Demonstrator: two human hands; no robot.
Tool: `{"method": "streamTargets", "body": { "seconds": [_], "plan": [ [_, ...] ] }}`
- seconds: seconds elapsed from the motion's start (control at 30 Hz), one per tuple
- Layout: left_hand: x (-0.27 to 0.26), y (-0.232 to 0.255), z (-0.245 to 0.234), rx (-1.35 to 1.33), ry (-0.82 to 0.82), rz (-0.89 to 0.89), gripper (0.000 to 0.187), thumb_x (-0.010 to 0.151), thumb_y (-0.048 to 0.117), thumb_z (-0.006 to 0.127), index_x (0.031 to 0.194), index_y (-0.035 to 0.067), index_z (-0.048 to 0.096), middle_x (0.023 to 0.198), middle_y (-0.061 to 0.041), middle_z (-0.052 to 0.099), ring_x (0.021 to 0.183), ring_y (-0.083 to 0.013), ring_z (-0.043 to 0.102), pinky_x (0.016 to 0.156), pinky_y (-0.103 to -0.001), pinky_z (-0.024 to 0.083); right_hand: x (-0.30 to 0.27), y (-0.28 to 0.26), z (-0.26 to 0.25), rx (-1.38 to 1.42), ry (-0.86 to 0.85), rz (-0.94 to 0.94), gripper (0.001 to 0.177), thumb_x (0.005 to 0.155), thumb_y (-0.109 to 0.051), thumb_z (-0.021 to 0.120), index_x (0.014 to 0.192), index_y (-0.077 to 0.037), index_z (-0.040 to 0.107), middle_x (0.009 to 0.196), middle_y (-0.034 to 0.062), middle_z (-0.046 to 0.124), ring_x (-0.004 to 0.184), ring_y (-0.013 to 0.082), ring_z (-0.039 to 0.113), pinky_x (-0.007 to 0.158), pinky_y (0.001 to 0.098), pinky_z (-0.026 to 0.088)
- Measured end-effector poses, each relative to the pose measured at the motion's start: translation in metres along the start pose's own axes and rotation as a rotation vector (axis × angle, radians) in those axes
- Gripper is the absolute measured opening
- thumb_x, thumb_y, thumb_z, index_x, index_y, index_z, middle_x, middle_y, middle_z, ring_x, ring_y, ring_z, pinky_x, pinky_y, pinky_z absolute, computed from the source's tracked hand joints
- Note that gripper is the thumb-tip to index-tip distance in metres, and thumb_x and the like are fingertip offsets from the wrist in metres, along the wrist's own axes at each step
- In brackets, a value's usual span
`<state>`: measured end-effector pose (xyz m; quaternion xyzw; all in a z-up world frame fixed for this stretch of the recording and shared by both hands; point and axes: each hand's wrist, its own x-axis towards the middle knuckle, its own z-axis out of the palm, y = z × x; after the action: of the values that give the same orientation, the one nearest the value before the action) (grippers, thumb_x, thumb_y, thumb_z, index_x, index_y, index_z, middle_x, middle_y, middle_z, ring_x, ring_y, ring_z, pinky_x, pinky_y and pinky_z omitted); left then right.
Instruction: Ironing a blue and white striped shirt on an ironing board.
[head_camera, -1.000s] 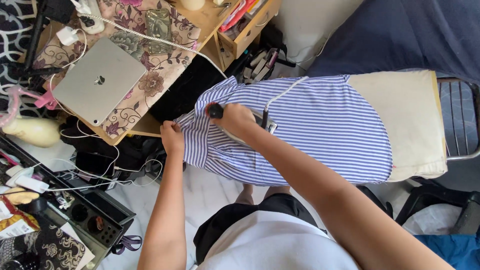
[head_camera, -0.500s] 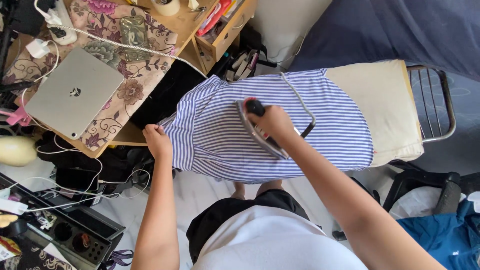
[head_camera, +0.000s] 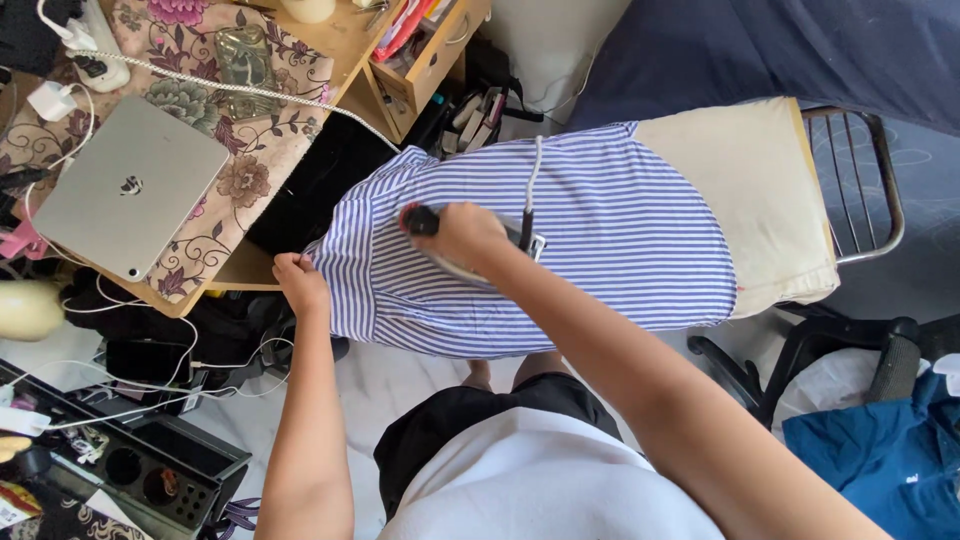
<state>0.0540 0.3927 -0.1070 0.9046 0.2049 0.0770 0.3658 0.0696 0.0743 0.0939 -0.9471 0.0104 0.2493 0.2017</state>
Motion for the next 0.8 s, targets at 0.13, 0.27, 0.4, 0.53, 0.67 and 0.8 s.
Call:
{"method": "streamTargets", "body": {
  "seconds": [0.13, 0.27, 0.4, 0.53, 0.67, 0.8],
  "plan": [
    [-0.004, 0.009, -0.001, -0.009, 0.053, 0.066, 0.013, 0.106, 0.009, 0.059, 0.106, 0.002, 0.048, 0.115, -0.022, 0.052, 0.097, -0.0410, 0.061, 0.083, -0.048, 0.051, -0.056, 0.007, 0.037, -0.143, -0.082, -0.211, 0.073, 0.083, -0.073, 0.065, 0.094, -0.003, 0.077, 0.090, 0.0187, 0.076, 0.085, 0.0357, 0.075, 0.076, 0.0456, 0.061],
    [-0.015, 0.031, -0.018, 0.070, 0.009, -0.009, 0.010, 0.108, 0.013, 0.053, 0.109, 0.004, 0.046, 0.116, -0.019, 0.053, 0.095, -0.0420, 0.064, 0.077, -0.050, 0.053, -0.107, 0.052, 0.018, -0.150, -0.134, -0.148, 0.068, 0.080, -0.072, 0.066, 0.096, -0.006, 0.077, 0.085, 0.0190, 0.075, 0.081, 0.0373, 0.073, 0.075, 0.0470, 0.058],
    [-0.009, 0.028, -0.019, 0.151, -0.079, 0.086, 0.013, 0.111, 0.018, 0.050, 0.113, 0.007, 0.046, 0.116, -0.018, 0.054, 0.096, -0.0466, 0.062, 0.078, -0.055, 0.051, -0.141, 0.119, -0.015, -0.076, -0.108, -0.002, 0.062, 0.075, -0.068, 0.070, 0.091, -0.009, 0.078, 0.079, 0.0177, 0.075, 0.076, 0.0375, 0.073, 0.074, 0.0456, 0.058],
    [-0.009, 0.023, -0.023, 0.118, -0.087, 0.147, 0.013, 0.108, 0.018, 0.052, 0.113, 0.008, 0.046, 0.117, -0.018, 0.056, 0.098, -0.0473, 0.062, 0.080, -0.055, 0.051, -0.140, 0.122, -0.015, -0.099, -0.115, 0.035, 0.062, 0.072, -0.068, 0.072, 0.091, -0.009, 0.078, 0.079, 0.0173, 0.075, 0.075, 0.0367, 0.073, 0.073, 0.0456, 0.059],
    [-0.010, 0.030, -0.025, 0.083, -0.093, 0.107, 0.013, 0.107, 0.020, 0.050, 0.112, 0.008, 0.047, 0.118, -0.020, 0.057, 0.097, -0.0462, 0.064, 0.078, -0.054, 0.052, -0.120, 0.072, 0.003, -0.170, -0.138, -0.012, 0.066, 0.076, -0.071, 0.069, 0.092, -0.007, 0.076, 0.079, 0.0182, 0.074, 0.076, 0.0368, 0.073, 0.073, 0.0467, 0.059],
    [-0.007, 0.029, -0.022, 0.118, -0.146, 0.054, 0.013, 0.110, 0.022, 0.048, 0.116, 0.010, 0.049, 0.104, -0.018, 0.070, 0.097, -0.0458, 0.066, 0.080, -0.055, 0.051, -0.086, 0.001, 0.032, -0.147, -0.222, -0.126, 0.065, 0.083, -0.067, 0.064, 0.094, -0.005, 0.078, 0.083, 0.0182, 0.075, 0.079, 0.0351, 0.074, 0.075, 0.0454, 0.060]
  ]
}}
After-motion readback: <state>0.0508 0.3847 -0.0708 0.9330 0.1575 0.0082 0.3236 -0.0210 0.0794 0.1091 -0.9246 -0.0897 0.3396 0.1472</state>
